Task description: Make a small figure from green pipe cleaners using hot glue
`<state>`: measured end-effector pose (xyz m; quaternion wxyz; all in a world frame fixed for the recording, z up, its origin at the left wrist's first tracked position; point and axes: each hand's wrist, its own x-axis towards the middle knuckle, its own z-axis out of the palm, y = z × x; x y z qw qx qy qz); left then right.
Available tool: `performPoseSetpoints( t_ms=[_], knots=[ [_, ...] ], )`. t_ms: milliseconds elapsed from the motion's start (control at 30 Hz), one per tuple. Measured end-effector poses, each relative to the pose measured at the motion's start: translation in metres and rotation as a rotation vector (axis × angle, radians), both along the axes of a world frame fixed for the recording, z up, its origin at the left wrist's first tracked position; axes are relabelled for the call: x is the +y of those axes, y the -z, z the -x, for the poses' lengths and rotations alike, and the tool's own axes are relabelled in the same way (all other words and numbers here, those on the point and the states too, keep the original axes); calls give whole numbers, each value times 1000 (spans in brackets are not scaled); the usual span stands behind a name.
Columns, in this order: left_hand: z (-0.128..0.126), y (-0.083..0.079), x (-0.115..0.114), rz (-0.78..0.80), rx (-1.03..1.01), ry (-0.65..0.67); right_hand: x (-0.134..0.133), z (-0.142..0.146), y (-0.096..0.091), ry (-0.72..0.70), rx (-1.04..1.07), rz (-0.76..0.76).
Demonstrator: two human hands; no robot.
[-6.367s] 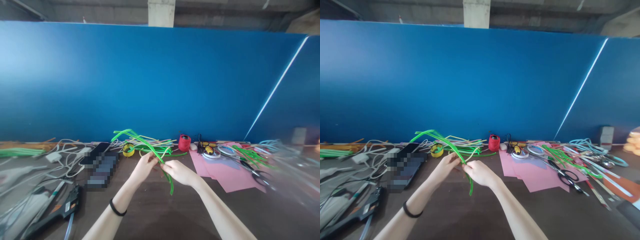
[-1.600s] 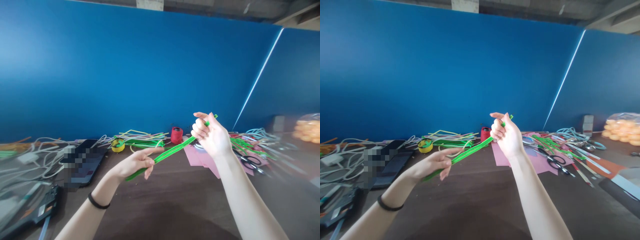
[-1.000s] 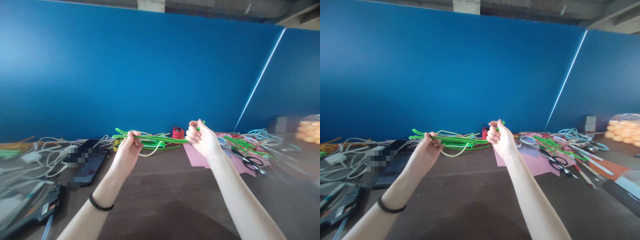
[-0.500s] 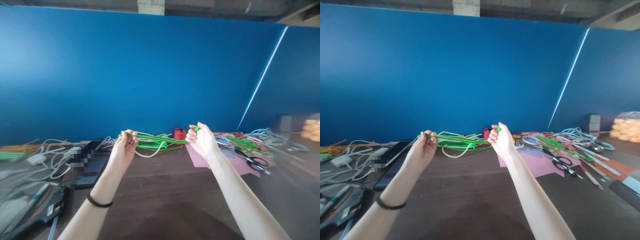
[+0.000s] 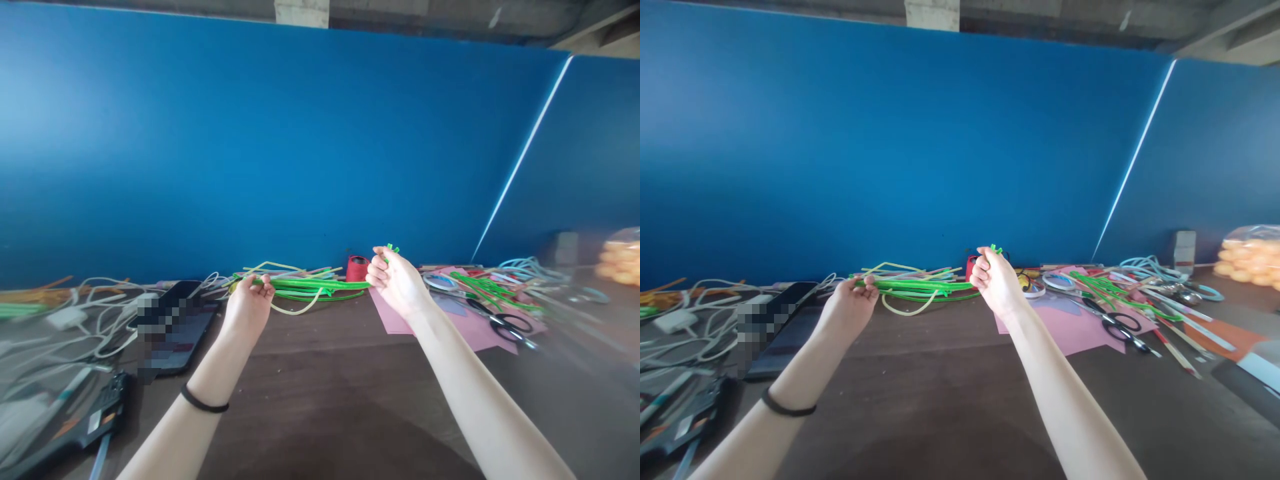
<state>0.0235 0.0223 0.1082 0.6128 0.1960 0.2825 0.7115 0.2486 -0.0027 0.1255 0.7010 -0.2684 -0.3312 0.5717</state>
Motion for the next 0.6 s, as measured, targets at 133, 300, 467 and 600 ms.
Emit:
performPoseSetpoints(
  t_ms=[133,300,467,600],
  knots=[
    [-2,-3,-2,14,-14,10,0,1,0,77,-66,-2],
    [2,-3,-4,-68,-1,58,-1,-3,5,-4,-267,-78],
    [0,-4,-20,-362,574,242,-11,1,6,-133,-635,-199],
    [-12,-14,-40,-458,1057,256,-24,24,7,-103,-870,-321]
  ],
)
